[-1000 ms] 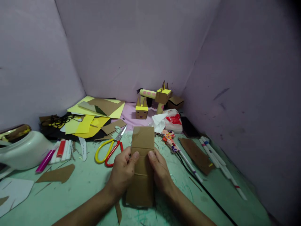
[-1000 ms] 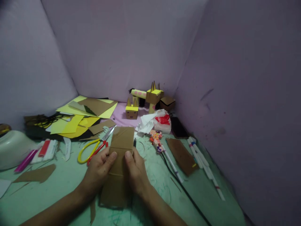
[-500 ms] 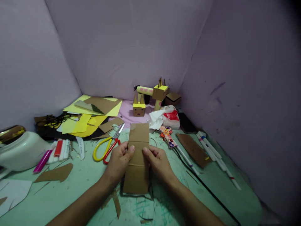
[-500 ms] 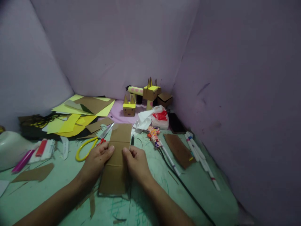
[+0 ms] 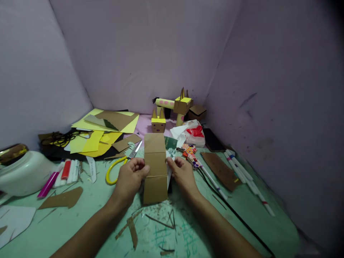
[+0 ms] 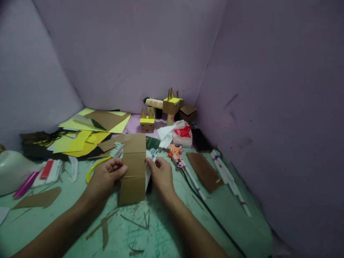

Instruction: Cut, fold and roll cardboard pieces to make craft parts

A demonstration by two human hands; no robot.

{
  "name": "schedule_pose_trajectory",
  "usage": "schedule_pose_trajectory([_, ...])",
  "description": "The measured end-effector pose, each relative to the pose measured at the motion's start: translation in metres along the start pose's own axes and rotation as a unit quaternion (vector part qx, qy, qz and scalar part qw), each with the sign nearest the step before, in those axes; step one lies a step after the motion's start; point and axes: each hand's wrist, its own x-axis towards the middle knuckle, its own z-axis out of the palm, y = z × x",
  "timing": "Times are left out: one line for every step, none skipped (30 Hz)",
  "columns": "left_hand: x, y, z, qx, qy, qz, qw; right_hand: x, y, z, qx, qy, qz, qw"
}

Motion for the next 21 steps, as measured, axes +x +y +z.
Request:
schedule_pose_trajectory([0.000, 0.003, -0.003, -0.003, 0.009, 0.007, 1.000, 0.002, -0.002, -0.002, -0.012, 0.013, -0.013, 1.000])
schedule_pose_trajectory([0.000, 0.007, -0.007, -0.005, 0.024, 0.014, 1.000, 0.002, -0.004, -0.005, -0.024, 0.030, -0.028, 0.999])
schedule_pose_trajectory([-0.001, 0.011, -0.011, -0.004, 0.040, 0.027, 0.999, 0.001, -0.008, -0.007, -0.036, 0.048, -0.044, 0.997])
schedule_pose_trajectory([-0.003, 0.014, -0.015, 0.006, 0.054, 0.051, 0.997, -0.001, -0.012, -0.010, -0.045, 0.058, -0.061, 0.995])
schedule_pose_trajectory([-0.005, 0.017, -0.018, 0.026, 0.064, 0.090, 0.994, -0.004, -0.016, -0.013, -0.050, 0.055, -0.083, 0.994])
schedule_pose_trajectory([-0.008, 0.018, -0.022, 0.055, 0.067, 0.145, 0.986, -0.008, -0.020, -0.016, -0.051, 0.039, -0.110, 0.992])
schedule_pose_trajectory([-0.011, 0.017, -0.025, 0.090, 0.061, 0.208, 0.972, -0.014, -0.024, -0.019, -0.051, 0.007, -0.145, 0.988])
schedule_pose_trajectory([-0.014, 0.014, -0.027, 0.128, 0.042, 0.269, 0.954, -0.020, -0.027, -0.022, -0.052, -0.035, -0.190, 0.980])
schedule_pose_trajectory([-0.018, 0.010, -0.029, 0.164, 0.010, 0.321, 0.933, -0.027, -0.028, -0.025, -0.062, -0.087, -0.244, 0.964])
schedule_pose_trajectory([-0.023, 0.005, -0.031, 0.192, -0.029, 0.362, 0.912, -0.034, -0.029, -0.029, -0.081, -0.141, -0.300, 0.940])
schedule_pose_trajectory([-0.028, -0.001, -0.033, 0.214, -0.072, 0.395, 0.891, -0.042, -0.028, -0.032, -0.111, -0.187, -0.351, 0.911])
schedule_pose_trajectory([-0.034, -0.008, -0.035, 0.236, -0.114, 0.419, 0.869, -0.050, -0.025, -0.036, -0.150, -0.221, -0.391, 0.881])
schedule_pose_trajectory([-0.040, -0.015, -0.037, 0.263, -0.150, 0.438, 0.847, -0.057, -0.022, -0.041, -0.193, -0.242, -0.419, 0.853])
schedule_pose_trajectory([-0.047, -0.021, -0.039, 0.294, -0.179, 0.455, 0.821, -0.065, -0.018, -0.045, -0.235, -0.252, -0.434, 0.832])
schedule_pose_trajectory([-0.053, -0.026, -0.041, 0.329, -0.198, 0.468, 0.796, -0.072, -0.013, -0.048, -0.274, -0.251, -0.439, 0.818])
schedule_pose_trajectory([-0.060, -0.030, -0.043, 0.364, -0.210, 0.478, 0.771, -0.078, -0.009, -0.051, -0.307, -0.243, -0.440, 0.808])
schedule_pose_trajectory([-0.065, -0.034, -0.045, 0.394, -0.219, 0.484, 0.750, -0.084, -0.005, -0.053, -0.331, -0.239, -0.440, 0.800])
schedule_pose_trajectory([-0.070, -0.036, -0.046, 0.416, -0.225, 0.489, 0.733, -0.088, -0.003, -0.054, -0.348, -0.236, -0.441, 0.793])
schedule_pose_trajectory([-0.073, -0.037, -0.047, 0.429, -0.229, 0.493, 0.722, -0.090, -0.002, -0.054, -0.359, -0.233, -0.443, 0.788])
schedule_pose_trajectory([-0.076, -0.038, -0.047, 0.433, -0.231, 0.493, 0.718, -0.091, -0.001, -0.054, -0.365, -0.231, -0.445, 0.784])
schedule_pose_trajectory([-0.078, -0.039, -0.047, 0.433, -0.234, 0.491, 0.719, -0.092, -0.002, -0.053, -0.370, -0.230, -0.448, 0.781])
